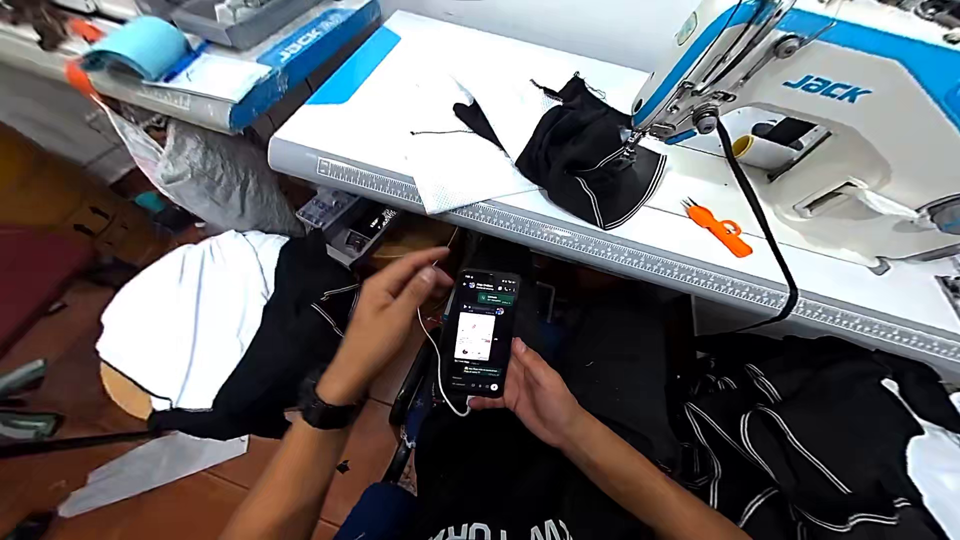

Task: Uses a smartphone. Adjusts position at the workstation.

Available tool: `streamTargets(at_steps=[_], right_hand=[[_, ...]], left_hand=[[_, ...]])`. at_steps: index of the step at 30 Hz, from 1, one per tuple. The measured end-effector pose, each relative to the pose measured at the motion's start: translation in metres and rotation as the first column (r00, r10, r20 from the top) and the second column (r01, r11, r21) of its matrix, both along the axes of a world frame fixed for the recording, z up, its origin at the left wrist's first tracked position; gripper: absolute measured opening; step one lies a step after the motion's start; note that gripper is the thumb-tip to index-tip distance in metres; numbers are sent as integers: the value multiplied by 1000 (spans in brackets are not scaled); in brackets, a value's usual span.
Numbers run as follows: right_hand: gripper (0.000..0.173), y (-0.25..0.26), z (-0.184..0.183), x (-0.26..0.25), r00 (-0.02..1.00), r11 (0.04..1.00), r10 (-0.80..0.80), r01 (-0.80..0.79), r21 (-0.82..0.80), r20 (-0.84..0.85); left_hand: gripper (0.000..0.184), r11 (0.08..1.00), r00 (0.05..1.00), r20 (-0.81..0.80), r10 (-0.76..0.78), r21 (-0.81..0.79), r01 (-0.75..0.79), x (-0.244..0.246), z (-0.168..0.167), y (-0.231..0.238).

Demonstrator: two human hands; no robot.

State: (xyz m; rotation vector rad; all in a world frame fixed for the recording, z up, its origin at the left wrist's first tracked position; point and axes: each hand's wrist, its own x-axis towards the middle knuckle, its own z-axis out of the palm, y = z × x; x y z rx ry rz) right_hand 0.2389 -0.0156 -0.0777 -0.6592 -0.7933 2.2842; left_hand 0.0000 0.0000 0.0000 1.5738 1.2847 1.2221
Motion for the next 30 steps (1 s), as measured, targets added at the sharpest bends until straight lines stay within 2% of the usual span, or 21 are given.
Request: streamTargets(at_steps=[2,5,10,20,27,30], right_hand=[[62,-1,-1,1,1000,1000,8,-8,-16,0],[59,-1,-2,3,999,999,33,-33,-8,-3],[53,-3,-1,2,996,995,88,-88,39,11],[58,-4,-2,4,994,993,112,-111,41,-9],[61,-4,-3,4,994,994,104,-103,26,-21],[61,-5,-2,4,994,994,109,-109,31,-25]], left_hand=[[42,999,995,98,-17,-37,20,12,-19,-7],[42,999,994,113,1,-53,5,19,-30,-12],[44,999,991,129,22,-52,-15,25,-32,-11],[34,998,986,160,56,-14,-54,30,-31,-13],[56,996,965,256,-55,-56,71,20,-37,-12],[50,989,956,284,-70,-103,103,19,-40,-14]])
